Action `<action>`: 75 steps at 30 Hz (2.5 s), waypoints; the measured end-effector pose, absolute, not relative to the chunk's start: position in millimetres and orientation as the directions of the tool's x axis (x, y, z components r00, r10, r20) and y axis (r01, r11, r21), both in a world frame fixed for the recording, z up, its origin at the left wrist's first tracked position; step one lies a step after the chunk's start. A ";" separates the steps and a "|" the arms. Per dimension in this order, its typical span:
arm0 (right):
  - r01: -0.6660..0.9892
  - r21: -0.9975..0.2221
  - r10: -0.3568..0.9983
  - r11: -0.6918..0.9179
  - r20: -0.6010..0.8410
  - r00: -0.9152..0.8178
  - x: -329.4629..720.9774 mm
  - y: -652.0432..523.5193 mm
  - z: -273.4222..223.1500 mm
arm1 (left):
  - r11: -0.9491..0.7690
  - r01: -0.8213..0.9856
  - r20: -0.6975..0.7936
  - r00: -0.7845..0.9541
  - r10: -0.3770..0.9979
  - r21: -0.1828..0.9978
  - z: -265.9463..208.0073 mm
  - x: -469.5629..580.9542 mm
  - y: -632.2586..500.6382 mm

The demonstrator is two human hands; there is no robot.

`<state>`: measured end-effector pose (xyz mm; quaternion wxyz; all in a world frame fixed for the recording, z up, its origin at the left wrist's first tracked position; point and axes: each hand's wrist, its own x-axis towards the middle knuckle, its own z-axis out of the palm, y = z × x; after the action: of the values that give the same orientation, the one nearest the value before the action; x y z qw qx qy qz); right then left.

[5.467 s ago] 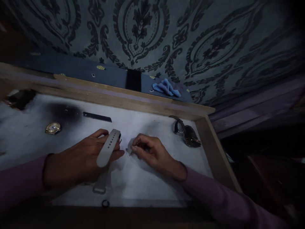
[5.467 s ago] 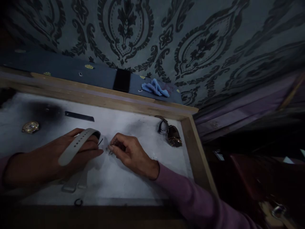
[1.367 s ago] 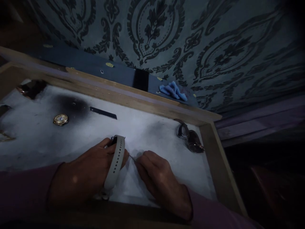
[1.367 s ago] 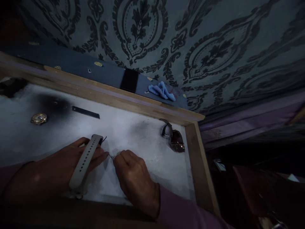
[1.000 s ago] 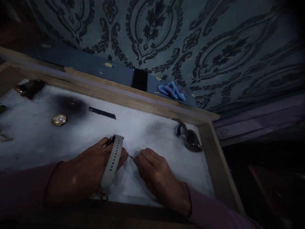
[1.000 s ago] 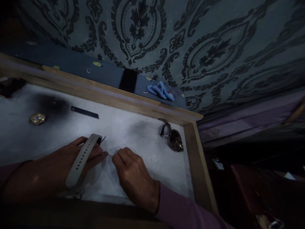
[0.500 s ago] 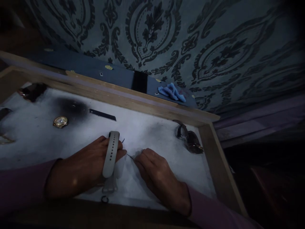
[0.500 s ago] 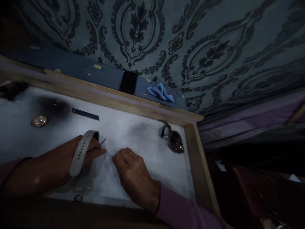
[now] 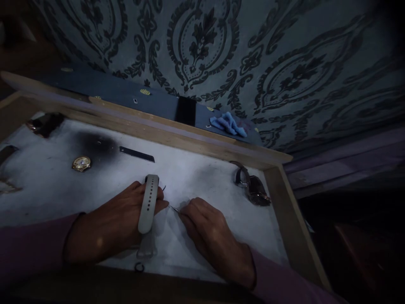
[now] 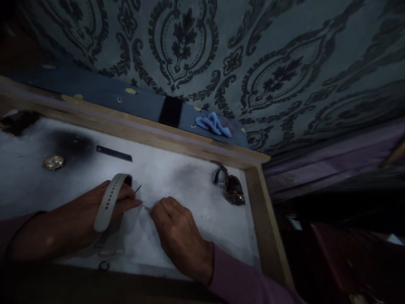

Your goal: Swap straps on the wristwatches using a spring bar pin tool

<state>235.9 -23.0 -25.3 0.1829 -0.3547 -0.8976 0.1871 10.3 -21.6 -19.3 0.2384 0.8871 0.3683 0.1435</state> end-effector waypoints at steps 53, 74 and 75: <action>0.022 -0.996 0.939 -0.090 -0.092 -0.331 229.7 -9.2 -25.0 | -0.406 0.553 0.064 0.534 0.843 0.728 -20.1 34.2 -9.4; 0.355 -0.889 0.896 0.289 0.121 -0.426 238.1 -5.0 -27.0 | -0.525 0.613 0.012 0.644 0.765 0.590 -15.8 25.3 -9.7; 0.381 -0.854 0.878 0.354 0.164 -0.449 238.3 -5.3 -26.9 | -0.529 0.615 0.014 0.645 0.764 0.585 -16.0 25.1 -10.0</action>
<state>238.3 -5.3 -26.9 0.3208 -0.4154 -0.7576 0.3879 25.1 -10.0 -16.0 0.2759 0.8638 0.3992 0.1354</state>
